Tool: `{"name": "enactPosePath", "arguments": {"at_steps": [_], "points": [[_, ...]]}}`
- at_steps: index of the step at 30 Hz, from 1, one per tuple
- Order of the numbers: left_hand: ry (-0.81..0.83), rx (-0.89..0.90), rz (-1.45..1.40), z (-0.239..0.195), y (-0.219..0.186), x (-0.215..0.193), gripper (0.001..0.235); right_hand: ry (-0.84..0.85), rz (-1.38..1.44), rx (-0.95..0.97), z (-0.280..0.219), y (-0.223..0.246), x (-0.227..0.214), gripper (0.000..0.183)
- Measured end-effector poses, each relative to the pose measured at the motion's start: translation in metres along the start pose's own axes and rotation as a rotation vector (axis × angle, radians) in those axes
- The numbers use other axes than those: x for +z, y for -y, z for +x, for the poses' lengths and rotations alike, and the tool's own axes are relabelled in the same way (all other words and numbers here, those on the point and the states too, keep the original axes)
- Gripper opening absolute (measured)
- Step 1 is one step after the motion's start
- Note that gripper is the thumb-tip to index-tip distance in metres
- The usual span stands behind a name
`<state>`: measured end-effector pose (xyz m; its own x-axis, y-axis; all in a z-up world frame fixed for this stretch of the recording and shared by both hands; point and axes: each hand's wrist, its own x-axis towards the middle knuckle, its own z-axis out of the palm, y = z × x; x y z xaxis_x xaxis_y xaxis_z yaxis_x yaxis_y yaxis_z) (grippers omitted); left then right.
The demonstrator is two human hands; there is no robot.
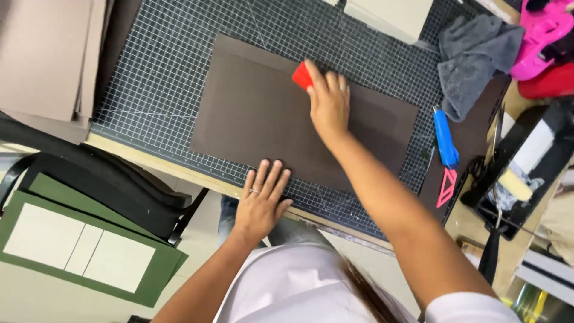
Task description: The person aligns two white paper sheets on a brown cover sheet, folds the cover over, and smooths the edges with a red plastic card. They then place the white sheets back on the cover and roll a small roller over the surface to press the layers together.
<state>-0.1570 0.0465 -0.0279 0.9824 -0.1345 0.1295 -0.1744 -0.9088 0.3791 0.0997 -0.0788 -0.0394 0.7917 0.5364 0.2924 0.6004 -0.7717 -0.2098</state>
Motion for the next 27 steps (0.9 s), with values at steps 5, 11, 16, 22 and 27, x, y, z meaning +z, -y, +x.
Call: {"name": "enactPosePath", "arguments": {"at_steps": [5,11,16,22,27], "points": [[-0.036,-0.189,0.084,-0.005,0.021,0.002,0.073,0.072,0.085,-0.335,-0.087,0.072,-0.015,0.044],[-0.067,-0.206,0.079,-0.004,0.024,-0.006,0.070,0.028,-0.036,-0.093,0.037,0.019,0.036,0.058],[-0.124,-0.257,0.094,-0.007,0.043,-0.005,0.067,0.077,0.026,-0.232,-0.043,0.093,0.012,0.050],[-0.157,-0.264,0.095,-0.010,0.049,-0.014,0.065,0.016,0.013,-0.246,0.038,0.061,0.036,0.058],[-0.195,-0.321,0.118,-0.013,0.068,-0.017,0.062,0.014,-0.062,-0.242,0.002,0.127,0.031,0.058]]}}
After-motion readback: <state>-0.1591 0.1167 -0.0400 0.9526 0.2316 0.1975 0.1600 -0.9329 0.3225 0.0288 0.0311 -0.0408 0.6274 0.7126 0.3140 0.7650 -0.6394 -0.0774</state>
